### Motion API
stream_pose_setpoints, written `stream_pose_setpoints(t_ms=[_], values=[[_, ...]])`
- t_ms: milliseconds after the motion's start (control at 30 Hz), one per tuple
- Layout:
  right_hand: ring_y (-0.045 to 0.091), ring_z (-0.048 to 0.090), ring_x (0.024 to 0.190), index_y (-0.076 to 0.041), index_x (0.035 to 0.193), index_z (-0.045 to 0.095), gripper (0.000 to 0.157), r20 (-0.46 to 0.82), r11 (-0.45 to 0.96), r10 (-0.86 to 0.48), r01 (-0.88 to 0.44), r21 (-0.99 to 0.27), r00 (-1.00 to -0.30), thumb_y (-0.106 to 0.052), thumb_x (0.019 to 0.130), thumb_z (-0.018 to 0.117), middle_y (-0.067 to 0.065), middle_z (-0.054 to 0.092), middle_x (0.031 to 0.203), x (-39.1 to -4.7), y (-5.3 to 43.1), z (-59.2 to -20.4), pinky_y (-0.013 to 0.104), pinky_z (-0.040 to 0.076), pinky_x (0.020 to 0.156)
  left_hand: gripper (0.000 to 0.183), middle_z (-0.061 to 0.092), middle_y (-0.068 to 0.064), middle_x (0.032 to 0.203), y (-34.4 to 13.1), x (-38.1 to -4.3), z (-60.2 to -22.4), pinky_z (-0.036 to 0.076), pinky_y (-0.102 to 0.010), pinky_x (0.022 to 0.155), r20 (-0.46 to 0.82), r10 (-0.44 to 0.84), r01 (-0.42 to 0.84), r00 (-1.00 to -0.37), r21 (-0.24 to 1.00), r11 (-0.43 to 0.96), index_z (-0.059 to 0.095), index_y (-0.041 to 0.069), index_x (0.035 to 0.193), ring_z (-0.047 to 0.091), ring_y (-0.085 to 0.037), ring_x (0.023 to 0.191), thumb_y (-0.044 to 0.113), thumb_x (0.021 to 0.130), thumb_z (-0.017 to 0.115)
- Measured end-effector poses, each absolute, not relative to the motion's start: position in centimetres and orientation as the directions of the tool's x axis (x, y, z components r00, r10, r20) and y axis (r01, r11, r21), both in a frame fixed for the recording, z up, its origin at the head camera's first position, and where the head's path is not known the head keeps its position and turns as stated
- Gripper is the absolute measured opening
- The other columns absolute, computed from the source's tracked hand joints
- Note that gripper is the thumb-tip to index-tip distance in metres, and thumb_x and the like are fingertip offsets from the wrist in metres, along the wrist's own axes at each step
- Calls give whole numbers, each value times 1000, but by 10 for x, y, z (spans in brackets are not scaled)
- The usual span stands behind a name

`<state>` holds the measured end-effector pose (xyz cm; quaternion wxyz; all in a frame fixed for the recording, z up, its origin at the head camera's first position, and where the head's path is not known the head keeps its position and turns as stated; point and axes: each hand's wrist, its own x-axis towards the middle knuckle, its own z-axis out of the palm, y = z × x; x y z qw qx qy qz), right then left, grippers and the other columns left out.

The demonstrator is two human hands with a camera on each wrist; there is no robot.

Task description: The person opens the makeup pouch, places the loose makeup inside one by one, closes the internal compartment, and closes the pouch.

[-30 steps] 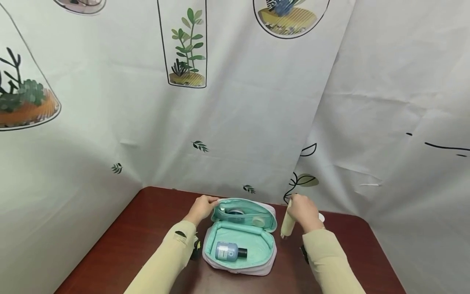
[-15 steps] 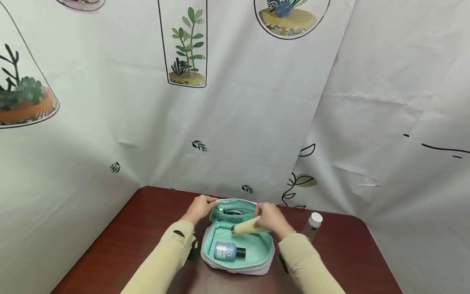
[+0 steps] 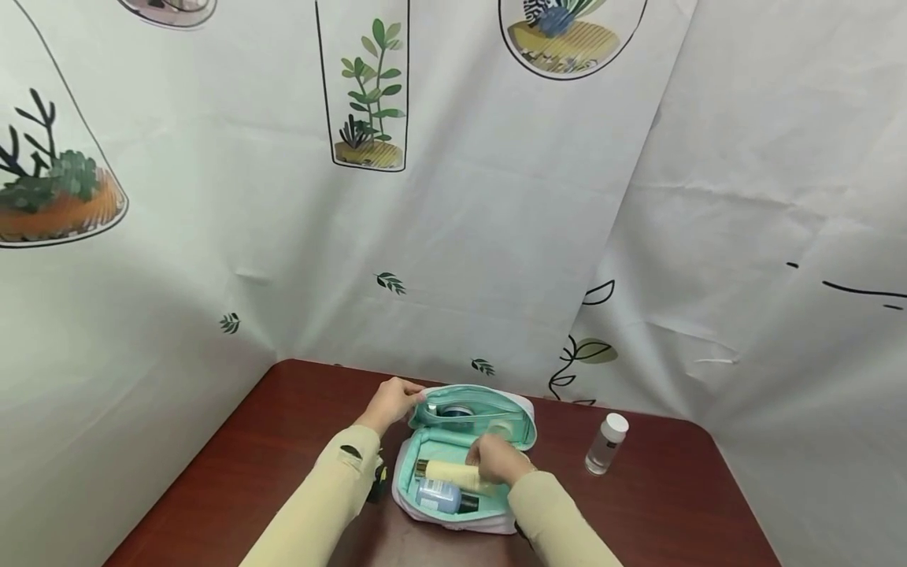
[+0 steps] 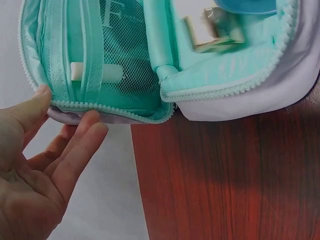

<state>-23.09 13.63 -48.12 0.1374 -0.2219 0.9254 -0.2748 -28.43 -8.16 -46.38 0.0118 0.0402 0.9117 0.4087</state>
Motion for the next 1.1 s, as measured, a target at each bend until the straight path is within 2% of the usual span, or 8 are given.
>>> stream_pose_setpoints(t_ms=[167,333,467,633,767,900,1100], values=[[15,46,61,-7,77,61,32,-169,763,-487,-323,-561,-857,22,66,53,1,53,69,-226,133,-486,30,41,53,23,67,-9,96,-82,-285,-465,51,-35,65,-31,77,25,-997,767,642,72,7,102,63,-20,79,19,83,69],[13,44,62,-11,81,60,26,-149,801,-463,-341,-493,-874,13,71,58,0,53,72,-226,132,-495,30,40,55,28,67,-10,103,-81,-285,-466,51,-39,75,-55,69,4,-996,749,663,70,6,107,63,-24,93,21,83,69],[15,47,67,-10,84,62,29,-122,792,-468,-354,-498,-876,14,68,59,2,54,76,-228,133,-500,31,41,56,30,66,-11,107,-81,-284,-466,49,-41,79,-41,73,19,-996,735,678,69,5,110,61,-27,99,22,85,67],[16,47,70,-6,90,65,32,-117,788,-461,-344,-511,-880,15,68,55,4,54,79,-228,133,-505,33,42,60,30,66,-11,107,-82,-282,-466,49,-41,80,-28,76,32,-997,722,692,69,4,110,61,-27,100,22,85,66],[18,50,74,-5,95,66,34,-127,805,-447,-336,-489,-886,14,67,61,6,56,84,-227,133,-507,36,44,63,31,65,-11,109,-82,-282,-467,49,-41,80,-44,72,18,-996,724,690,68,6,112,61,-27,101,23,86,65],[18,49,74,-8,93,65,37,-115,808,-472,-377,-453,-874,13,63,66,5,53,84,-225,134,-510,34,43,62,31,66,-10,109,-81,-282,-468,49,-41,80,-44,65,13,-997,720,693,68,6,112,61,-26,101,23,86,65],[14,45,68,-15,91,62,40,-122,797,-501,-401,-452,-857,16,66,62,1,51,78,-224,131,-510,31,41,58,32,66,-11,109,-81,-281,-467,49,-42,81,-34,61,18,-998,718,696,68,5,112,60,-27,102,23,85,66]])
